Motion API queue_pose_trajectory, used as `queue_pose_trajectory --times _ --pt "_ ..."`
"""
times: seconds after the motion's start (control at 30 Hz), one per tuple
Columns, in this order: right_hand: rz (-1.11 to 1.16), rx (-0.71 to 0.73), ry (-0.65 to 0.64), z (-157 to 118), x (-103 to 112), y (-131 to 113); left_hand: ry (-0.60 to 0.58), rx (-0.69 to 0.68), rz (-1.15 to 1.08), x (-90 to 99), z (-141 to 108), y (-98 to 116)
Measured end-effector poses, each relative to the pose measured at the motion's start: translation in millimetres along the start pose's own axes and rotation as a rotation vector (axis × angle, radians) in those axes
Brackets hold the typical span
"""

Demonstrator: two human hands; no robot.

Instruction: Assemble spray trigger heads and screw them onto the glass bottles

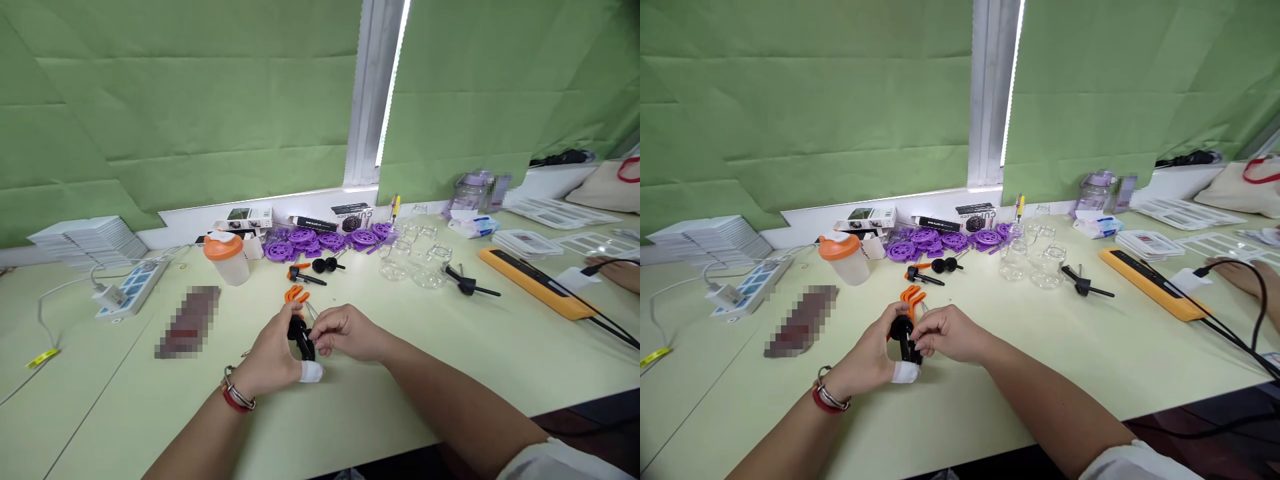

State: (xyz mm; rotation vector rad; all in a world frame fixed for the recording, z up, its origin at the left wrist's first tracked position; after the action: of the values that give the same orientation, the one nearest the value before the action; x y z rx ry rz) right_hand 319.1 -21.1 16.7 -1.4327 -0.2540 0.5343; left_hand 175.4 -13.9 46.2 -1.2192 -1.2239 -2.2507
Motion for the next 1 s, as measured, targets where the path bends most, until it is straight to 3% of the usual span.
queue_pose_trajectory --times 0.23,0.57,1.0 --pt "-0.676 0.379 -0.140 -0.6 -13.6 -18.7 -0.186 0.063 -0.065 -9.1 -1.8 -4.3" --pt "-0.924 0.477 -0.203 -0.5 -21.3 -15.9 -0.273 0.044 -0.094 -11.1 -2.1 0.2" --pt "-0.958 0.513 -0.208 0.2 -23.3 -14.3 -0.291 0.051 -0.100 -12.0 -2.1 0.5"
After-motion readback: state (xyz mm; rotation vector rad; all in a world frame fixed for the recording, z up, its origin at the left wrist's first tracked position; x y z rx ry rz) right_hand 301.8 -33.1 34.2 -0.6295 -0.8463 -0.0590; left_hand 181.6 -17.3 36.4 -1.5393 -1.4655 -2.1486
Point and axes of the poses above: each hand's wrist, its own z-axis towards the middle knuckle, its own x-axis out of the back of the hand, y = z × x, the point moved 5 cm from there along z, towards the middle knuckle, and after that the axes turned 12 degrees about z, right-handed, at the moved point
